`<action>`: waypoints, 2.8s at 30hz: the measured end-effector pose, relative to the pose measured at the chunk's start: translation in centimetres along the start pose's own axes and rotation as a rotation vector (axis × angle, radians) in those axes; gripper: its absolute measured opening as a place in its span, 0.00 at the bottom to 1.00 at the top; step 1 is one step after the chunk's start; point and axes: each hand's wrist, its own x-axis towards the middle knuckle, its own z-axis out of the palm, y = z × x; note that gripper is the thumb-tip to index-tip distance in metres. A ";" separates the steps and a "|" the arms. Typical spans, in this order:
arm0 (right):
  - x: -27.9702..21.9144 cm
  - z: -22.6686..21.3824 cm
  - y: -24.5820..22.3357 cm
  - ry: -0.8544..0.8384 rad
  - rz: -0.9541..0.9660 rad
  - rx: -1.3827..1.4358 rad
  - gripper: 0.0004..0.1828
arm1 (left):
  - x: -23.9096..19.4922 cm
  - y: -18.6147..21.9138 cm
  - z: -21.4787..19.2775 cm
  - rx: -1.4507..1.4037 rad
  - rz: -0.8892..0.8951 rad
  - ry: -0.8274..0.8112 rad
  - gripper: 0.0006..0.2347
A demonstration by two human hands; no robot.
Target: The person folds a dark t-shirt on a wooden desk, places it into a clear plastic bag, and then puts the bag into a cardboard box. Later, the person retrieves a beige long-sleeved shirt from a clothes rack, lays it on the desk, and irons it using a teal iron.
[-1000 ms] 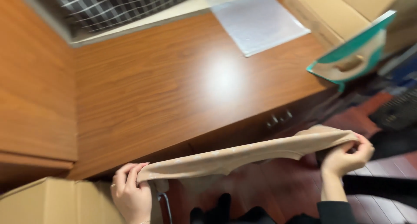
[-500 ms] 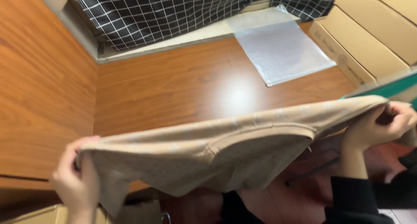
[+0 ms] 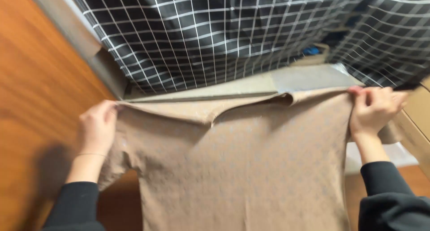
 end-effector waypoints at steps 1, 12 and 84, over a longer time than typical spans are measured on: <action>-1.1 3.0 0.6 -0.094 -0.032 -0.125 0.20 | 0.2 -1.5 3.2 -0.015 -0.121 -0.097 0.08; -9.3 19.7 3.1 -0.560 -0.340 -0.434 0.31 | -0.5 -8.4 23.7 0.100 -0.869 -0.875 0.25; -29.2 -37.2 -8.1 -0.870 1.015 -0.070 0.34 | -35.9 25.4 -1.3 -0.083 -0.531 -0.303 0.17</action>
